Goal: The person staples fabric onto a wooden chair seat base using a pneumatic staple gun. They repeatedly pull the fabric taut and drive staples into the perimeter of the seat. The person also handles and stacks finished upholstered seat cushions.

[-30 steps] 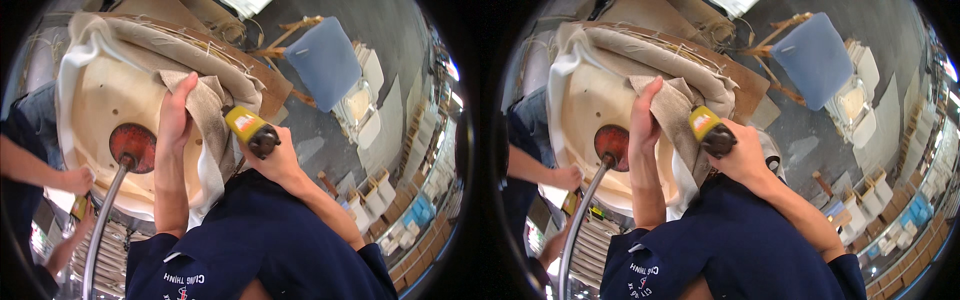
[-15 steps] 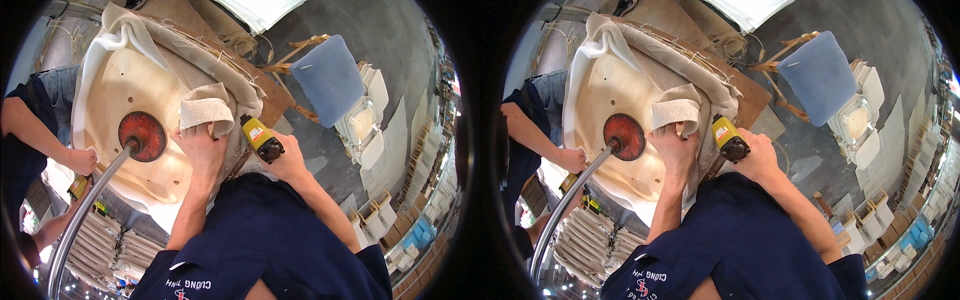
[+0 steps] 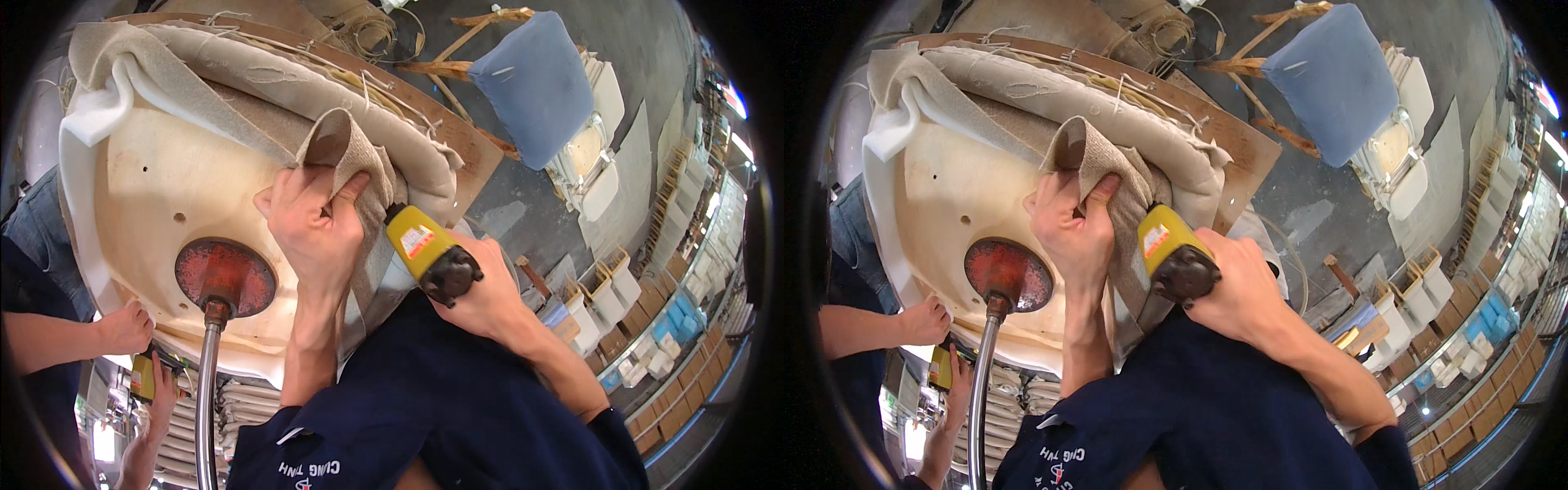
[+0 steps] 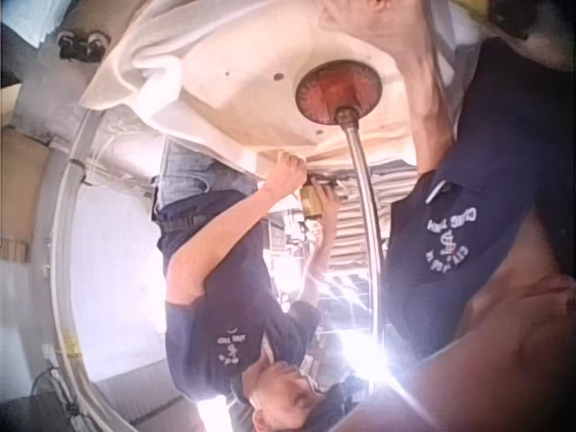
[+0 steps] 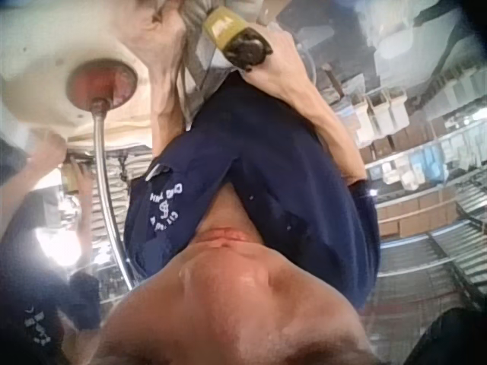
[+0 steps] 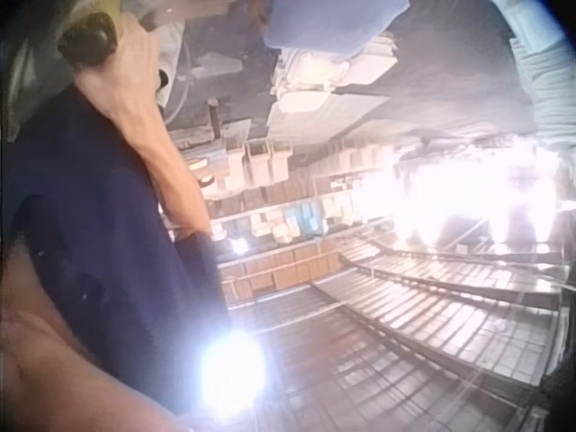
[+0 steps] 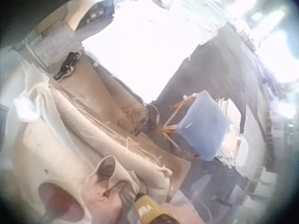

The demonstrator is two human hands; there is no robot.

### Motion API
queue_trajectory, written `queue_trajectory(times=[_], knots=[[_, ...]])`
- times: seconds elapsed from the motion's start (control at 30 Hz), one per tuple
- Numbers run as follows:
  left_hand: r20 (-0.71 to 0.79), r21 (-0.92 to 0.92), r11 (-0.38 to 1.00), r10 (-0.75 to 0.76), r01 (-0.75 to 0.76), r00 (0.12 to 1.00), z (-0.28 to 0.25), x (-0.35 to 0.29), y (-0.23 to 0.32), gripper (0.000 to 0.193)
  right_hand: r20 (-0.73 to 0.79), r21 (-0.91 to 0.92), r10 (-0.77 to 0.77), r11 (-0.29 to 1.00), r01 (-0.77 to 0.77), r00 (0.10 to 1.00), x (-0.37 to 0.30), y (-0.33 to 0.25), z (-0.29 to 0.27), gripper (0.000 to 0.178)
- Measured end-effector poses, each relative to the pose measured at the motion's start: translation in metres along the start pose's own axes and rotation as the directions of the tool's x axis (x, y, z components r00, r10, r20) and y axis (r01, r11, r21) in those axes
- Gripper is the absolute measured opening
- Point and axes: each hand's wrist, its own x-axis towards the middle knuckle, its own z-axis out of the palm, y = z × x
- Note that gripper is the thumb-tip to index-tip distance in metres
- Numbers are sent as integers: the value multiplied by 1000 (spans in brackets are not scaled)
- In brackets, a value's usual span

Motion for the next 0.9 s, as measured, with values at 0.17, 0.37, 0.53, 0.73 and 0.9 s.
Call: queue_trajectory(times=[0.17, 0.37, 0.53, 0.73, 0.9], knots=[[70, 27, 999, 33, -35, 997, -6, 11, -5, 13, 24, 10, 47, 999, -47, 999, -2, -1, 6, 43], [127, 32, 999, 8, -12, 992, -9, 14, -1, 20, 21, 22, 79, 997, -79, 997, -6, 2, 15, 43], [115, 6, 998, 57, -58, 992, -4, 18, -7, 19, -1, 67, 91, 994, -91, 996, -11, 1, 19, 43], [134, 52, 996, 61, -68, 989, -7, 17, -5, 16, -24, 117, 106, 988, -102, 994, -17, -4, 39, 42], [116, 1, 999, 37, -37, 993, -7, 19, -2, 10, -65, 160, 104, 983, -93, 992, -11, -7, 44, 42]])
